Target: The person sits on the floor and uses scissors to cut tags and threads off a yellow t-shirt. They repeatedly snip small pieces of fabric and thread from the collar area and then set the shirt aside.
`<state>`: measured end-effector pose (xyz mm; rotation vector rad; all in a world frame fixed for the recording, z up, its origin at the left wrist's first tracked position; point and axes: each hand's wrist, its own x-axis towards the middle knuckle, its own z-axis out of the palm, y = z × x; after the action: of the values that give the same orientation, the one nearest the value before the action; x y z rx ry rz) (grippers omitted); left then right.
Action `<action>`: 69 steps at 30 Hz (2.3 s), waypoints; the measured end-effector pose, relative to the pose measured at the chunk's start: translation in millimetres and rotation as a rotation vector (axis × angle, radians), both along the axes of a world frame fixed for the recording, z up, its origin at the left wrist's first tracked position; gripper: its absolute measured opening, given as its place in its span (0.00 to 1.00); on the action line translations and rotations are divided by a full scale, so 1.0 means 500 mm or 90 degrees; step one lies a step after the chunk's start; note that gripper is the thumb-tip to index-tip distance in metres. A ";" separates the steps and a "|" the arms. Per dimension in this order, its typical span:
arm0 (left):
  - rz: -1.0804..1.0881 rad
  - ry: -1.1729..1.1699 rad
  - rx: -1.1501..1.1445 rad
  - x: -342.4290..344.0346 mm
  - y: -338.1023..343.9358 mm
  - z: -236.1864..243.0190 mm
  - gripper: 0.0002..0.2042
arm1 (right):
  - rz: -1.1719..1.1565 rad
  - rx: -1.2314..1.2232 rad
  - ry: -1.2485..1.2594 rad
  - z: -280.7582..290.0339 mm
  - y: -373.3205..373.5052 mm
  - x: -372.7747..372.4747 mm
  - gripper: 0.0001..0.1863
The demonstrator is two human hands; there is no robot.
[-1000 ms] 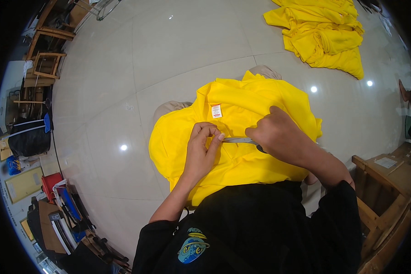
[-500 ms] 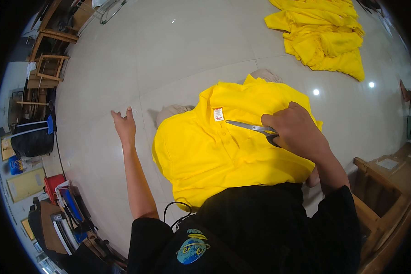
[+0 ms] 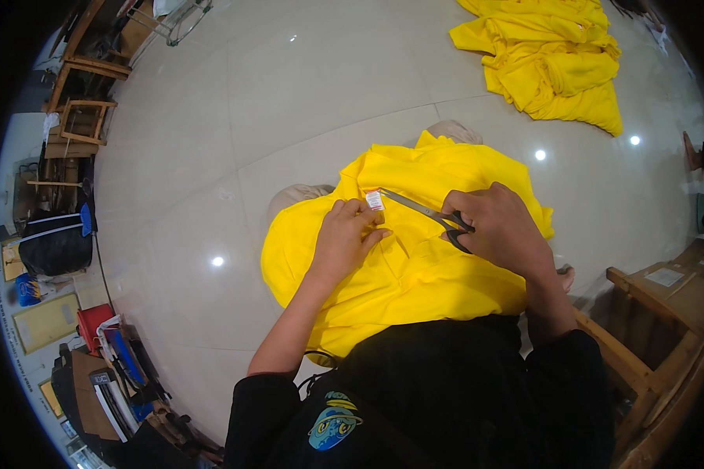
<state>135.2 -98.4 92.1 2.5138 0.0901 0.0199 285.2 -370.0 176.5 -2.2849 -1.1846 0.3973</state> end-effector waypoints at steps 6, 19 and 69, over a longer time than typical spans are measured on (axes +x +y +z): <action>0.011 -0.031 0.010 -0.001 -0.005 -0.023 0.06 | 0.023 0.002 0.003 -0.006 0.000 0.002 0.14; 0.134 -0.050 -0.164 -0.015 -0.007 -0.030 0.08 | 0.052 -0.086 -0.056 0.006 0.005 0.020 0.16; 0.161 0.074 -0.225 0.007 0.030 0.004 0.09 | 0.239 0.003 -0.230 -0.064 0.098 0.043 0.05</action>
<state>138.8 -83.3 94.2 2.1352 0.4222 -0.0358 306.8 -321.0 144.5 -2.1851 -1.8018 0.1127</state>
